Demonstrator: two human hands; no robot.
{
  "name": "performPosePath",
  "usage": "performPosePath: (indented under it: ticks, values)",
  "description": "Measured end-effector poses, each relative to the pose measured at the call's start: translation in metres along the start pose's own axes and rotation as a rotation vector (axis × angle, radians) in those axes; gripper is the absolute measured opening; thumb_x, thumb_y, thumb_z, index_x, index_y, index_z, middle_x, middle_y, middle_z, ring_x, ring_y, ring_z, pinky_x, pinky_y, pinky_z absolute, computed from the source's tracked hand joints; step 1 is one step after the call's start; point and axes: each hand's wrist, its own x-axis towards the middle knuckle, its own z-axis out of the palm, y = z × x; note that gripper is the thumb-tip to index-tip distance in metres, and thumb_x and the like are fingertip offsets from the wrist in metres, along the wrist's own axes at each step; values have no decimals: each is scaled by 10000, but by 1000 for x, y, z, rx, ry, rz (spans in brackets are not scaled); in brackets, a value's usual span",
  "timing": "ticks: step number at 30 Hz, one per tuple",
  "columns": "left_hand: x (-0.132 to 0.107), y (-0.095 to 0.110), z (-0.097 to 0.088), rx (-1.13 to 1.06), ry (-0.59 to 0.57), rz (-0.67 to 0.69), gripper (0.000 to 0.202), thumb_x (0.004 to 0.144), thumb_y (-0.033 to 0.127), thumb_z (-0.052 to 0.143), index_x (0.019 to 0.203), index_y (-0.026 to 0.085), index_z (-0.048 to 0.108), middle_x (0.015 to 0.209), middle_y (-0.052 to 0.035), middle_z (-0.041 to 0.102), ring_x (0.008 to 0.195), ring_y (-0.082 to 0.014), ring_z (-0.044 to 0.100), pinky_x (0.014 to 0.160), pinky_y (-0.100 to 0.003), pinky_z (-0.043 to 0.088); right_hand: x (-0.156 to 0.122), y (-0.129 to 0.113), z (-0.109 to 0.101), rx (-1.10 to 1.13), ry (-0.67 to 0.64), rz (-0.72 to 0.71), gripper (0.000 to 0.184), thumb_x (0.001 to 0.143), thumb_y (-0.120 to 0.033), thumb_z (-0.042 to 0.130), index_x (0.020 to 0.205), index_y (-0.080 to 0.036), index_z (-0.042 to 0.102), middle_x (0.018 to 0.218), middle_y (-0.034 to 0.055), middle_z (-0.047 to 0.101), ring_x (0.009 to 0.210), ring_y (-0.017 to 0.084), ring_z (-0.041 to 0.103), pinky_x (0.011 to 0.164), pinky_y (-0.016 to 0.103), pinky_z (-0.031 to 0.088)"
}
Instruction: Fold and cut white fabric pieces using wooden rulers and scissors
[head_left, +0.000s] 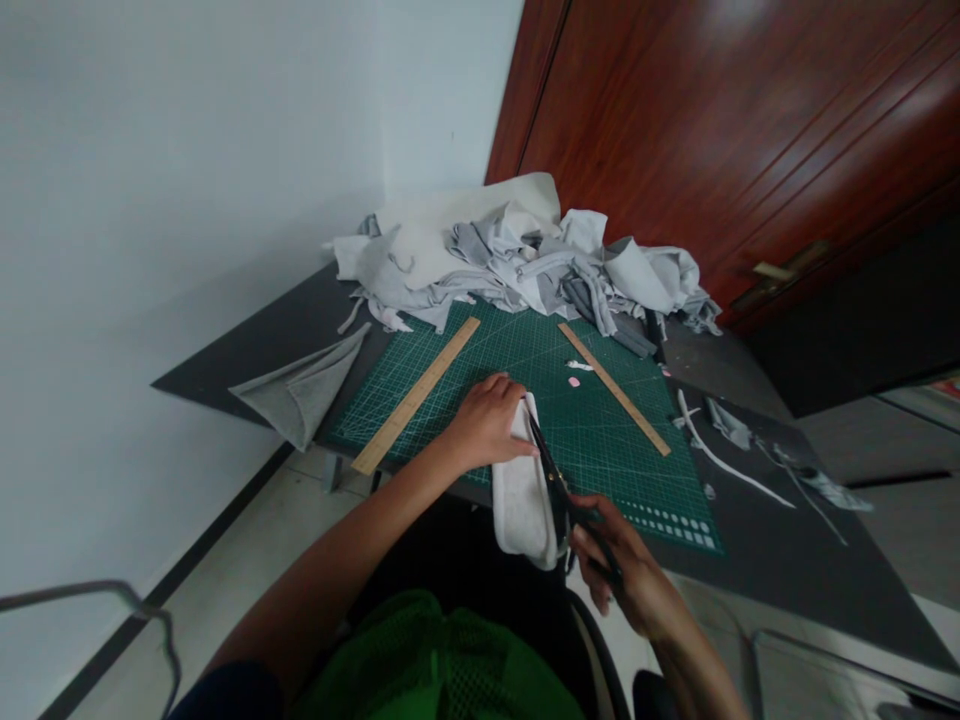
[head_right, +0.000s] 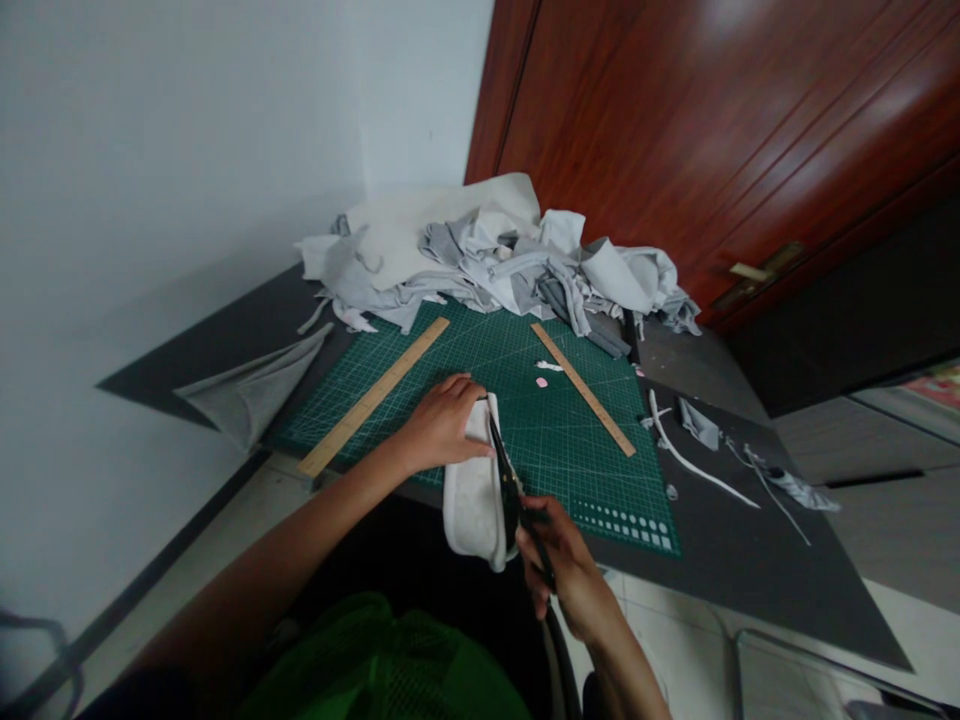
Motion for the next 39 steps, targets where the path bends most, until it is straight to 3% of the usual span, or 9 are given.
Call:
performPosePath:
  ticks: [2, 5, 12, 27, 39]
  values:
    - [1, 0, -2, 25, 18, -28, 654, 635, 608, 870, 1058, 171, 629, 1161, -110, 644, 1224, -322, 532, 1026, -429, 436, 2, -2, 3, 7, 0, 2, 547, 814, -557, 746, 1166, -240, 474, 574, -132, 416, 374, 42, 331, 312, 146, 349]
    - [2, 0, -2, 44, 20, -41, 593, 629, 639, 861, 954, 186, 659, 1068, -80, 652, 1122, -305, 564, 959, -426, 461, 5, -7, 7, 4, 5, 8, 555, 795, -572, 754, 1142, -245, 469, 595, -129, 427, 376, 40, 341, 307, 144, 345]
    - [1, 0, -1, 31, 3, -48, 581, 630, 656, 853, 962, 207, 696, 1052, -64, 664, 1101, -300, 563, 953, -434, 452, 14, -17, 8, -57, -15, 1, 560, 783, -562, 759, 1140, -240, 472, 613, -129, 430, 385, 45, 357, 307, 153, 361]
    - [1, 1, -2, 39, -21, -45, 577, 641, 652, 846, 1024, 238, 724, 1055, -59, 664, 1109, -306, 553, 948, -435, 438, 17, -7, 12, -24, -6, -8, 579, 808, -584, 738, 1182, -238, 463, 534, -143, 411, 365, 61, 348, 325, 163, 351]
    - [0, 0, -2, 29, 3, -38, 564, 633, 659, 848, 962, 217, 725, 1021, -59, 671, 1081, -299, 564, 932, -432, 452, 17, -9, 13, -6, -19, -20, 575, 801, -558, 759, 1182, -237, 470, 567, -138, 415, 392, 51, 339, 329, 154, 351]
